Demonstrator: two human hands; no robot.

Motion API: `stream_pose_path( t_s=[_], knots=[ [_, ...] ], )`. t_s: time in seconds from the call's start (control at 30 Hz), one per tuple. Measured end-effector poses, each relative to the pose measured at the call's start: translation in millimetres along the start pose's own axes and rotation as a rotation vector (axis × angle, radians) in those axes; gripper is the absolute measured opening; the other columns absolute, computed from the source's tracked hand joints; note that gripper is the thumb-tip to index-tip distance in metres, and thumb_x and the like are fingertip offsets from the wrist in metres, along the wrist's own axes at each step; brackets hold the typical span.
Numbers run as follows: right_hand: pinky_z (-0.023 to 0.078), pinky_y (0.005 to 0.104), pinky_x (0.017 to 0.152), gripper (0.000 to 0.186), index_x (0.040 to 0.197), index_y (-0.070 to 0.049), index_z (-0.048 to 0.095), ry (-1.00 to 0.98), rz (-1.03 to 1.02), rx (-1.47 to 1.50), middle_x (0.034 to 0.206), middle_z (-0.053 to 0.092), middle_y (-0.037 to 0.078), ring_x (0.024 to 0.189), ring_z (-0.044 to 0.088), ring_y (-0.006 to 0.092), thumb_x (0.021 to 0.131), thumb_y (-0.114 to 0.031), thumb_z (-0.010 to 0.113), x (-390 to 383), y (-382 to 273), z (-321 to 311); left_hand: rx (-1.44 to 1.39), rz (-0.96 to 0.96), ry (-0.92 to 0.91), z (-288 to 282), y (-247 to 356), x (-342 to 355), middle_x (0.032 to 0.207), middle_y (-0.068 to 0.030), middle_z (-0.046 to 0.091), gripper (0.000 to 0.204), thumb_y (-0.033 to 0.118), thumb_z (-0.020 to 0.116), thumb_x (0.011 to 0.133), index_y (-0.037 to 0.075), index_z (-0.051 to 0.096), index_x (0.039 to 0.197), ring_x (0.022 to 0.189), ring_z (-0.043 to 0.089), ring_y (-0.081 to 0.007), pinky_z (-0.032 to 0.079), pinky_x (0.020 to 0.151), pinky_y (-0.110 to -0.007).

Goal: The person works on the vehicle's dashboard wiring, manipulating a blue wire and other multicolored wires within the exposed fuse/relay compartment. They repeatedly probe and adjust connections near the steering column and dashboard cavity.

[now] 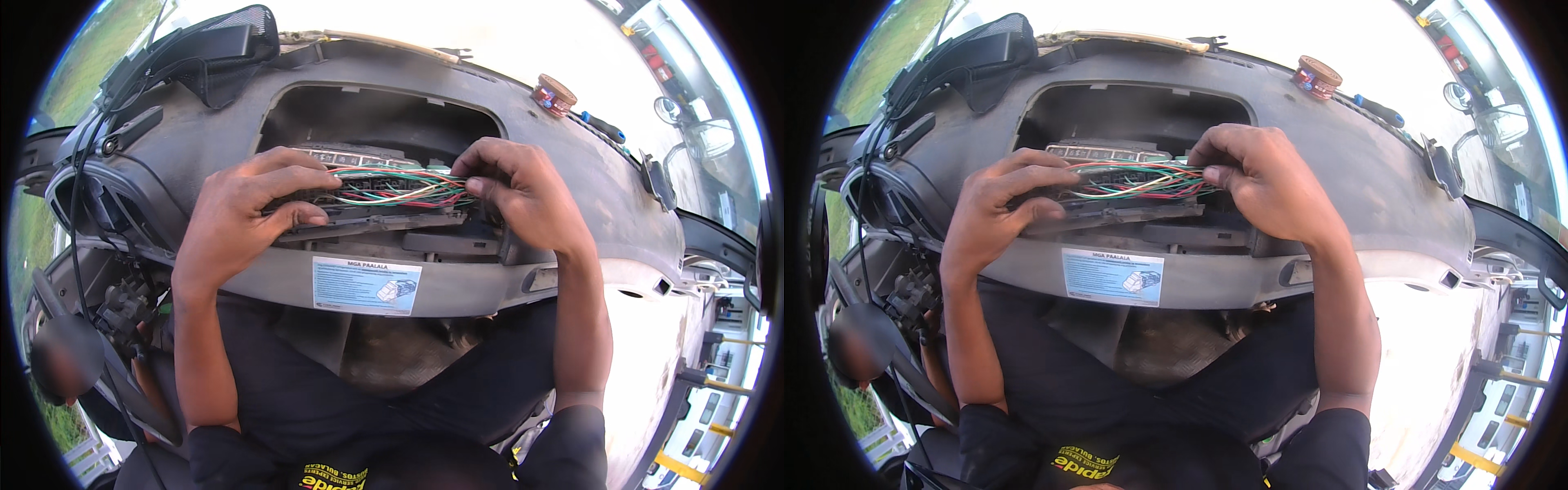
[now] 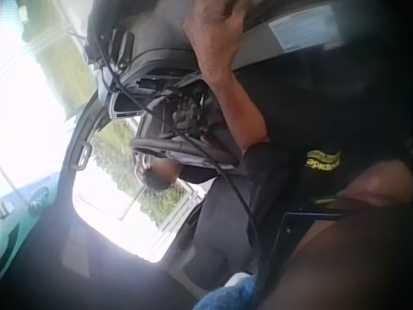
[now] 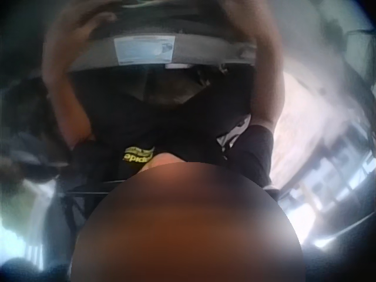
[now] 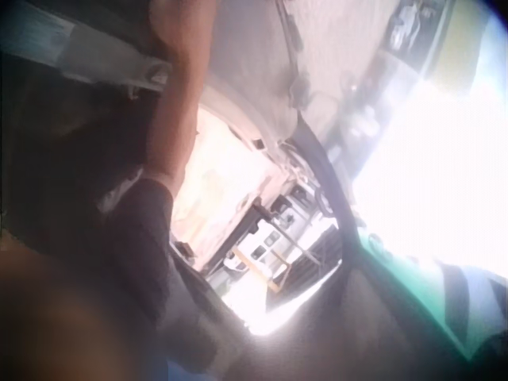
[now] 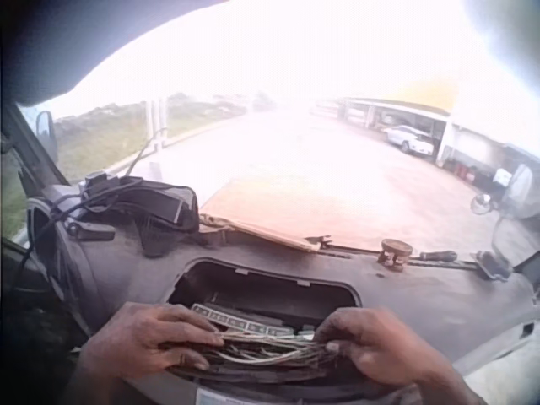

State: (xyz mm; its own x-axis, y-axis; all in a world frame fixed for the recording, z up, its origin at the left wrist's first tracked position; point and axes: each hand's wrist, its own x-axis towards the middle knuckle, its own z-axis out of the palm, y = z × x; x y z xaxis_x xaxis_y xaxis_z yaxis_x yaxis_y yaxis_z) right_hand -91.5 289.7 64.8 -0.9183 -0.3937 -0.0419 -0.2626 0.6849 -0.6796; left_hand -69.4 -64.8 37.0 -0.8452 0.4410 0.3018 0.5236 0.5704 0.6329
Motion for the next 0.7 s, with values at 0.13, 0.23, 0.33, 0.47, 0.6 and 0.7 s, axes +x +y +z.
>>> stream_pose_path(
  t_s=[0.13, 0.23, 0.33, 0.47, 0.6, 0.7],
  knots=[
    [0.058, 0.0366, 0.096, 0.019, 0.118, 0.004, 0.079, -0.043, 0.011, 0.137, 0.102, 0.08, 0.012, 0.1, 0.074, 0.0199, 0.1, 0.007, 0.072, 2, 18, -6, 0.064, 0.019, -0.009, -3, 3, 7, 0.114, -0.0041, 0.086, 0.023, 0.003, 0.085, 0.098, 0.012, 0.087, 0.119, 0.1, 0.084, -0.0257, 0.065, 0.086, -0.042],
    [0.058, 0.0366, 0.09, 0.02, 0.121, 0.002, 0.082, -0.003, -0.083, 0.217, 0.105, 0.082, 0.014, 0.095, 0.074, 0.025, 0.102, 0.004, 0.075, 1, 32, -10, 0.217, 0.083, 0.012, -4, 0, 12, 0.109, -0.0051, 0.085, 0.017, 0.004, 0.085, 0.098, 0.01, 0.084, 0.114, 0.096, 0.083, -0.0278, 0.063, 0.082, -0.043],
    [0.059, 0.0378, 0.095, 0.021, 0.122, 0.002, 0.082, 0.081, -0.177, 0.091, 0.109, 0.083, 0.013, 0.1, 0.076, 0.0242, 0.101, 0.001, 0.079, -6, 25, -10, 0.161, 0.053, 0.041, -1, -3, 14, 0.107, -0.0066, 0.084, 0.013, 0.004, 0.085, 0.099, 0.007, 0.082, 0.111, 0.093, 0.082, -0.0299, 0.061, 0.08, -0.043],
    [0.06, 0.0418, 0.099, 0.024, 0.122, 0.001, 0.08, 0.043, -0.189, -0.233, 0.112, 0.081, 0.013, 0.103, 0.077, 0.028, 0.098, -0.004, 0.084, -13, 17, -22, 0.133, 0.053, 0.034, -2, -2, 12, 0.106, -0.0079, 0.083, 0.012, 0.002, 0.083, 0.1, 0.005, 0.082, 0.112, 0.093, 0.082, -0.0306, 0.061, 0.082, -0.042],
    [0.058, 0.0457, 0.099, 0.025, 0.119, 0.0, 0.079, 0.012, -0.172, -0.244, 0.11, 0.079, 0.013, 0.102, 0.075, 0.0345, 0.097, -0.01, 0.088, -14, 13, -21, 0.042, 0.049, 0.026, 0, -4, 13, 0.108, -0.0104, 0.083, 0.012, 0.0, 0.08, 0.103, 0.004, 0.082, 0.114, 0.095, 0.081, -0.0309, 0.061, 0.084, -0.043],
    [0.055, 0.0469, 0.099, 0.024, 0.116, -0.001, 0.079, 0.089, -0.237, -0.305, 0.107, 0.079, 0.014, 0.103, 0.074, 0.0374, 0.097, -0.013, 0.087, -21, 11, -5, -0.015, 0.016, -0.02, -8, -5, 7, 0.111, -0.0116, 0.083, 0.012, 0.0, 0.077, 0.105, 0.003, 0.082, 0.116, 0.099, 0.081, -0.0308, 0.062, 0.088, -0.042]
  ],
)
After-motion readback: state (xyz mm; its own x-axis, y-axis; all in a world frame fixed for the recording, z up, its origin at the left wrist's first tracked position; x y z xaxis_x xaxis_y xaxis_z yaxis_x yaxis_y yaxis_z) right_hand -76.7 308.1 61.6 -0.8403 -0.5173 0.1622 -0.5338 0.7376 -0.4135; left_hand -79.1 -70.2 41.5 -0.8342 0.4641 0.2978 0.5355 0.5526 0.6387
